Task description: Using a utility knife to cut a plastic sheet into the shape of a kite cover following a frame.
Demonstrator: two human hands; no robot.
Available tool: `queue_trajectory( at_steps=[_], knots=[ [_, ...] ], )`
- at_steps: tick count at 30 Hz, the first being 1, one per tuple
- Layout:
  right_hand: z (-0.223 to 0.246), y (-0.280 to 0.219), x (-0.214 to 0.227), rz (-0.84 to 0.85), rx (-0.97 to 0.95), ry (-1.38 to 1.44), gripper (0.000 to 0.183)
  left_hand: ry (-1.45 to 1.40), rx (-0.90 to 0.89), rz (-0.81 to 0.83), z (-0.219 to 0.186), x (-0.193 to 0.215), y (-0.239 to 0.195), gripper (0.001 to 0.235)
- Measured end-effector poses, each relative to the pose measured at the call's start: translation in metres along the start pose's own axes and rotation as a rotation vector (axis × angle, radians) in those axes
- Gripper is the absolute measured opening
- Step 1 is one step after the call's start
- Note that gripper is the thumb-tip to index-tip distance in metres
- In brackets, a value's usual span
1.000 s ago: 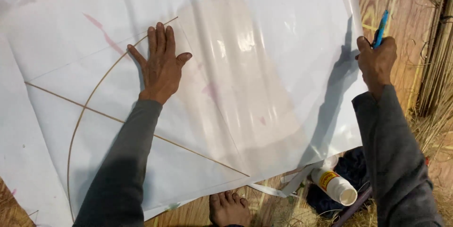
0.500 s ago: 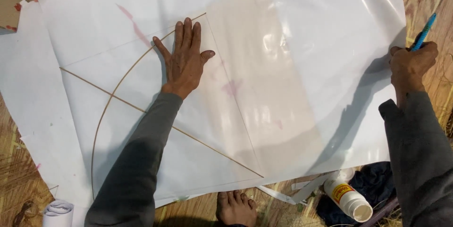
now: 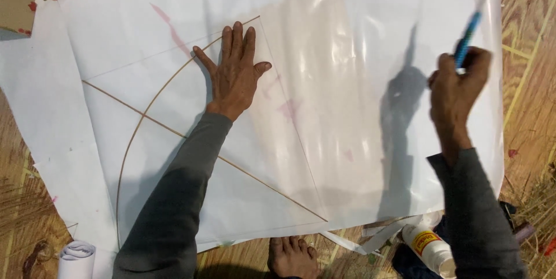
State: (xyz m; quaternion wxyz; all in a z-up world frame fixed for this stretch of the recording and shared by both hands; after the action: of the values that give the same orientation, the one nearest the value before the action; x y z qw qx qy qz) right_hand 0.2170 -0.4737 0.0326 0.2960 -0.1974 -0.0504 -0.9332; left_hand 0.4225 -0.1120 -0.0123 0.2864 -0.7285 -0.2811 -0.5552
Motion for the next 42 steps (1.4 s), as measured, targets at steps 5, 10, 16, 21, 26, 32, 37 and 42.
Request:
queue_trajectory(
  at_steps=[5, 10, 16, 21, 26, 32, 37, 42],
  knots=[
    [0.063, -0.08, -0.096, 0.247, -0.019, 0.011, 0.033, -0.014, 0.012, -0.072, -0.001, 0.013, 0.009, 0.061],
    [0.099, -0.115, -0.165, 0.419, 0.042, -0.122, 0.046, 0.008, -0.042, -0.273, 0.001, 0.021, 0.019, 0.049],
    [0.097, -0.118, -0.21, 0.41, 0.318, -0.198, 0.037, 0.11, -0.039, -0.27, 0.0, 0.02, 0.023, 0.035],
    [0.095, -0.121, -0.227, 0.459, 0.379, -0.184, 0.021, 0.14, -0.083, -0.32, 0.004, 0.023, 0.029, 0.045],
    [0.093, -0.121, -0.231, 0.465, 0.347, -0.185, 0.019, 0.155, -0.189, -0.301, 0.005, 0.031, 0.037, 0.039],
    [0.087, -0.119, -0.233, 0.451, 0.367, -0.204, 0.024, 0.275, -0.333, -0.23, 0.013, 0.021, 0.048, 0.026],
    [0.088, -0.117, -0.233, 0.459, 0.35, -0.195, 0.027, 0.161, -0.394, -0.219, 0.018, 0.016, 0.051, 0.022],
    [0.113, -0.119, -0.222, 0.525, -0.403, 0.202, 0.04, -0.067, -0.327, -0.198, 0.026, 0.012, 0.055, 0.03]
  ],
)
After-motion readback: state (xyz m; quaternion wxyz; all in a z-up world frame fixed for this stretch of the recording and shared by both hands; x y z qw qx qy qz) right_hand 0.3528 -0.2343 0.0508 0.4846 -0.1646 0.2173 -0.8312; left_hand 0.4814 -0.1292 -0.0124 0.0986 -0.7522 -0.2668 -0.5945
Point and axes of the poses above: each hand's wrist, its own y-axis towards the middle knuckle, its own x-axis out of the back of the hand, z = x × y, the point moved 5 cm from there along y, towards the middle knuckle, and after that the axes turned 6 degrees about -x, right-handed, at the moved point
